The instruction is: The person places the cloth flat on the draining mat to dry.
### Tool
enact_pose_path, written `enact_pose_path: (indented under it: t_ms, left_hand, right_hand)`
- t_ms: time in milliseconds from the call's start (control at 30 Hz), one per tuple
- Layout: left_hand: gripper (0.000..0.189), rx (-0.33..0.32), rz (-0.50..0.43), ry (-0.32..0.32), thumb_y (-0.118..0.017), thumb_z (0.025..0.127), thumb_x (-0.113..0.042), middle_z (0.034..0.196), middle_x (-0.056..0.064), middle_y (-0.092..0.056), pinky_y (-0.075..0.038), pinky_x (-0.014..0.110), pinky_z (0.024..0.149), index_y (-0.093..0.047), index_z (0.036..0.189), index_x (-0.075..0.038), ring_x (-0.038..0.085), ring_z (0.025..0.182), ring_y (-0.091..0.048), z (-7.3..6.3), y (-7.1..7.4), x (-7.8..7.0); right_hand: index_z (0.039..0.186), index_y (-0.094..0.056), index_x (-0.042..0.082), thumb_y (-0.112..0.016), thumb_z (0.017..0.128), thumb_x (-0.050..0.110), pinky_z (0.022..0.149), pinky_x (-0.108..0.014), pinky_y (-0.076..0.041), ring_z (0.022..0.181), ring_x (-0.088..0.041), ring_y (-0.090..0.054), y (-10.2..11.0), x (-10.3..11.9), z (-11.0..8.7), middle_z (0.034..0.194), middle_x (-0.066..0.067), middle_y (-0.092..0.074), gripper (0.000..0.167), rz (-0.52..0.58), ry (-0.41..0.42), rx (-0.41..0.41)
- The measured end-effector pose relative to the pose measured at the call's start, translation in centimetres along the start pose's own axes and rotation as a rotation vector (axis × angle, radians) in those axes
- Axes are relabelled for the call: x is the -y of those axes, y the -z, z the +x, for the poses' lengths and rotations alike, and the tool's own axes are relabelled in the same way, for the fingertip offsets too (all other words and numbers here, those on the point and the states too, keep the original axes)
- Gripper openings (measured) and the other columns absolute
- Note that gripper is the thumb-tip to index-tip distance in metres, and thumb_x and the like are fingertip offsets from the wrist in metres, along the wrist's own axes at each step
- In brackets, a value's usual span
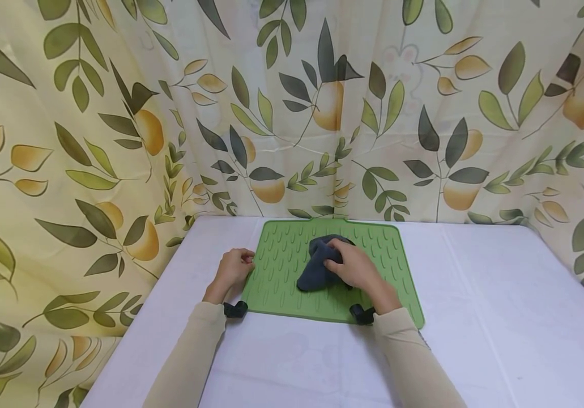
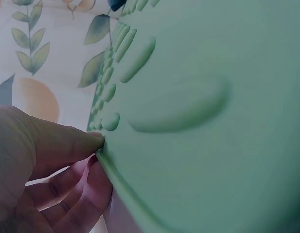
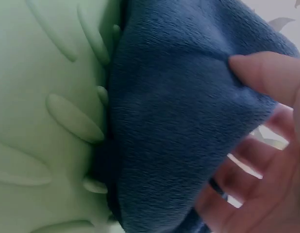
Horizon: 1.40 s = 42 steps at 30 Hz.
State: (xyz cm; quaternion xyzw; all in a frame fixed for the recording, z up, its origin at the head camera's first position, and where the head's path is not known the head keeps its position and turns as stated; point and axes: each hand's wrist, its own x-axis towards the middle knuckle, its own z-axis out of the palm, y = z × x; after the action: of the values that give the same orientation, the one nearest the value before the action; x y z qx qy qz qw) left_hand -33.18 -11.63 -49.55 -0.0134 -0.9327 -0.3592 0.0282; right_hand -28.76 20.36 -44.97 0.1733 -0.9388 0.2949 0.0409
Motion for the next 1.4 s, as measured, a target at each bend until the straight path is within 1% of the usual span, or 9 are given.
enact_pose_path:
  t_ms: [200,467,667,767,833,933,1100,1200,1400]
  left_hand:
    - [0.028,0.003,0.005,0.021,-0.070,0.092,-0.006,0.091,0.003,-0.069,-0.049,0.031,0.075,-0.074,0.120,-0.003,0.016,0.081,-0.060,0.0,0.0,-0.1]
    - [0.028,0.007,0.009,0.024,-0.069,0.093,-0.006,0.090,0.003,-0.068,-0.048,0.029,0.072,-0.073,0.120,-0.003,0.016,0.079,-0.059,-0.1,0.0,-0.1]
    - [0.030,0.002,0.017,0.018,-0.067,0.092,-0.006,0.089,0.002,-0.069,-0.048,0.029,0.072,-0.072,0.122,-0.003,0.016,0.078,-0.059,-0.2,0.0,-0.1]
    - [0.037,-0.001,0.020,0.013,-0.066,0.091,-0.008,0.087,0.001,-0.068,-0.047,0.028,0.070,-0.070,0.127,-0.004,0.015,0.076,-0.059,-0.2,0.1,-0.2]
    - [0.041,0.002,0.012,0.011,-0.066,0.090,-0.009,0.085,0.000,-0.066,-0.045,0.027,0.068,-0.068,0.130,-0.005,0.015,0.074,-0.058,-0.3,0.1,-0.4]
    - [0.042,0.007,0.000,0.003,-0.066,0.089,-0.010,0.084,0.000,-0.063,-0.044,0.027,0.065,-0.067,0.131,-0.005,0.015,0.072,-0.056,-0.3,0.3,-0.6]
    - [0.038,-0.013,-0.009,-0.033,-0.067,0.089,-0.009,0.086,0.003,-0.064,-0.044,0.026,0.063,-0.070,0.127,-0.004,0.015,0.071,-0.056,-0.4,0.4,-1.1]
    - [0.033,-0.037,-0.012,-0.090,-0.067,0.090,-0.008,0.090,0.006,-0.068,-0.045,0.027,0.062,-0.071,0.123,-0.002,0.015,0.072,-0.058,-0.4,0.3,-1.6]
    - [0.026,-0.047,-0.047,-0.200,-0.068,0.093,-0.009,0.093,0.008,-0.071,-0.049,0.029,0.065,-0.074,0.117,-0.002,0.016,0.076,-0.062,-0.4,-0.4,-3.4]
  right_hand:
    - [0.128,-0.062,0.005,-0.067,0.098,0.025,0.095,-0.059,-0.051,0.116,-0.044,-0.064,0.2,0.0,-0.1,0.124,-0.021,-0.070,0.036,-0.032,0.002,0.097]
    - [0.125,-0.063,0.003,-0.067,0.097,0.024,0.087,-0.051,-0.051,0.101,-0.032,-0.066,0.5,0.0,-0.1,0.114,-0.016,-0.072,0.035,-0.048,0.006,0.188]
    - [0.140,-0.053,-0.008,-0.065,0.096,0.014,0.106,-0.061,-0.045,0.130,-0.049,-0.055,1.6,0.1,-0.8,0.139,-0.030,-0.059,0.050,0.027,0.044,0.273]
    - [0.141,-0.053,-0.007,-0.060,0.097,0.008,0.107,-0.061,-0.045,0.133,-0.049,-0.053,2.8,-0.1,-1.3,0.141,-0.030,-0.057,0.046,0.110,0.059,0.308]
    - [0.134,-0.059,-0.004,-0.059,0.100,0.008,0.101,-0.057,-0.050,0.126,-0.045,-0.058,3.6,-0.5,-1.4,0.134,-0.026,-0.062,0.036,0.166,0.052,0.279]
    - [0.121,-0.064,-0.001,-0.058,0.103,0.012,0.087,-0.045,-0.055,0.109,-0.034,-0.065,4.7,-1.5,-1.5,0.119,-0.019,-0.068,0.024,0.195,0.023,0.168]
    - [0.114,-0.068,0.003,-0.061,0.103,0.017,0.075,-0.034,-0.050,0.095,-0.025,-0.066,5.6,-3.3,-1.7,0.107,-0.014,-0.071,0.019,0.127,-0.064,0.015]
    - [0.112,-0.069,0.003,-0.061,0.102,0.018,0.073,-0.036,-0.050,0.095,-0.029,-0.066,5.9,-4.3,-1.9,0.107,-0.016,-0.071,0.019,0.093,-0.105,0.015]
    - [0.109,-0.070,0.002,-0.063,0.102,0.026,0.084,-0.048,-0.052,0.104,-0.034,-0.065,6.1,-5.7,-2.6,0.107,-0.015,-0.071,0.026,0.079,-0.146,0.164]
